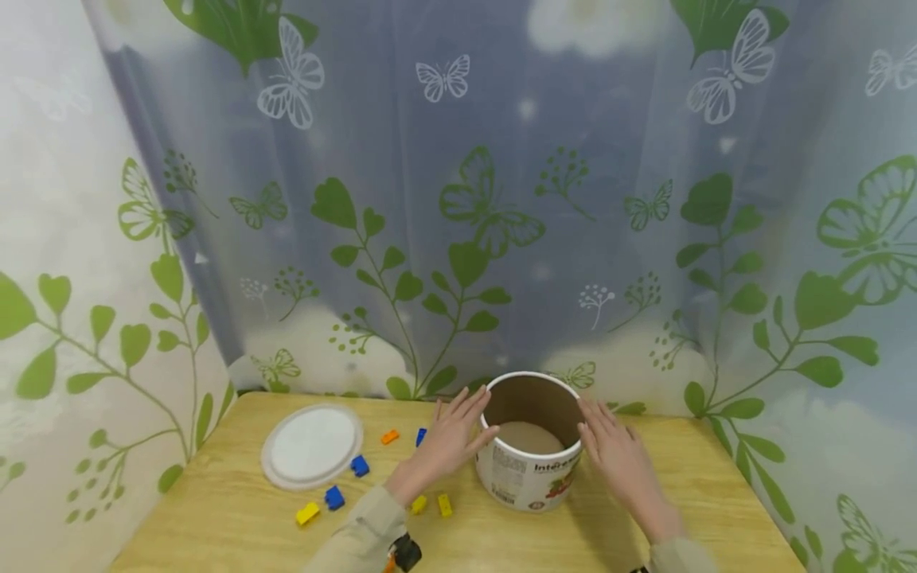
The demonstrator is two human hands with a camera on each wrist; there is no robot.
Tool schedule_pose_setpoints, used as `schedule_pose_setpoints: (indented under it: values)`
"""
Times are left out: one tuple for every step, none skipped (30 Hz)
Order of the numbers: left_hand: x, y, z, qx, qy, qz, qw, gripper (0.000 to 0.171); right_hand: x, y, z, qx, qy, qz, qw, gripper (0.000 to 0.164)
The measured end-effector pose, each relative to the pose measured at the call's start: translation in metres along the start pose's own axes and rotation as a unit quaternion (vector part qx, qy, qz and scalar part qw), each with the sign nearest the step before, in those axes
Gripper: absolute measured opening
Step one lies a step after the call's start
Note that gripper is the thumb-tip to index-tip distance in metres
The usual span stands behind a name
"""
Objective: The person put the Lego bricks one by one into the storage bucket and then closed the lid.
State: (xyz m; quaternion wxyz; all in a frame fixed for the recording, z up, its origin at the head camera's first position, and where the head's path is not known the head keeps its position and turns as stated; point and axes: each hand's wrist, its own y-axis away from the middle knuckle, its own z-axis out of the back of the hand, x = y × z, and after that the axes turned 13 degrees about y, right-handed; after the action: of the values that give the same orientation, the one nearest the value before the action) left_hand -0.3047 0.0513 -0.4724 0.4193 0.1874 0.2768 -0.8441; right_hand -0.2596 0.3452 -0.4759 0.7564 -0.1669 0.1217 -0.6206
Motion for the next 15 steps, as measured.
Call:
schedule_pose_setpoints:
  values:
    - [0.0,0.002,0.0,-0.001,-0.001,0.0,1.0,0.067,0.002,0.001,0.001,-0.001,-0.002,-0.002,1.0,0.049]
    - [0.0,0.004,0.001,0.001,0.001,0.001,1.0,0.067,0.004,0.002,0.001,-0.003,-0.003,-0.003,1.0,0.049]
    - [0.0,0.006,0.002,0.001,0.001,0.001,1.0,0.068,0.005,0.003,0.001,-0.004,-0.004,-0.005,1.0,0.049]
    - [0.0,0.007,0.002,0.0,0.001,0.001,1.0,0.068,0.006,0.004,0.002,-0.006,-0.006,-0.006,1.0,0.049]
    - [0.0,0.009,0.002,0.0,0.002,0.0,1.0,0.068,0.008,0.005,0.002,-0.006,-0.007,-0.008,1.0,0.049]
    - [0.0,0.01,0.002,-0.001,0.004,-0.001,1.0,0.068,0.009,0.006,0.003,-0.006,-0.008,-0.01,1.0,0.049]
    - [0.0,0.012,0.002,-0.002,0.005,-0.001,1.0,0.067,0.011,0.007,0.003,-0.008,-0.008,-0.011,1.0,0.049]
    - [0.0,0.013,0.002,-0.002,0.005,-0.001,1.0,0.068,0.012,0.008,0.004,-0.008,-0.009,-0.013,1.0,0.049]
    - [0.001,0.014,0.002,-0.003,0.004,-0.001,1.0,0.068,0.013,0.009,0.003,-0.009,-0.009,-0.014,1.0,0.048]
    - [0.001,0.016,0.002,-0.005,0.003,-0.002,1.0,0.068,0.015,0.01,0.004,-0.012,-0.009,-0.016,1.0,0.048]
    - [0.001,0.017,0.002,-0.006,0.001,-0.002,1.0,0.068,0.016,0.011,0.004,-0.012,-0.01,-0.017,1.0,0.048]
    - [0.001,0.019,0.002,-0.007,0.001,-0.001,1.0,0.068,0.018,0.012,0.004,-0.013,-0.011,-0.019,1.0,0.048]
    - [0.001,0.021,0.002,-0.006,0.003,0.001,1.0,0.068,0.02,0.013,0.005,-0.014,-0.012,-0.02,1.0,0.048]
    - [0.002,0.023,0.002,-0.006,0.004,0.002,1.0,0.069,0.021,0.014,0.004,-0.017,-0.012,-0.02,1.0,0.048]
    - [0.002,0.024,0.002,-0.007,0.008,0.003,0.9999,0.069,0.023,0.015,0.004,-0.02,-0.011,-0.021,1.0,0.048]
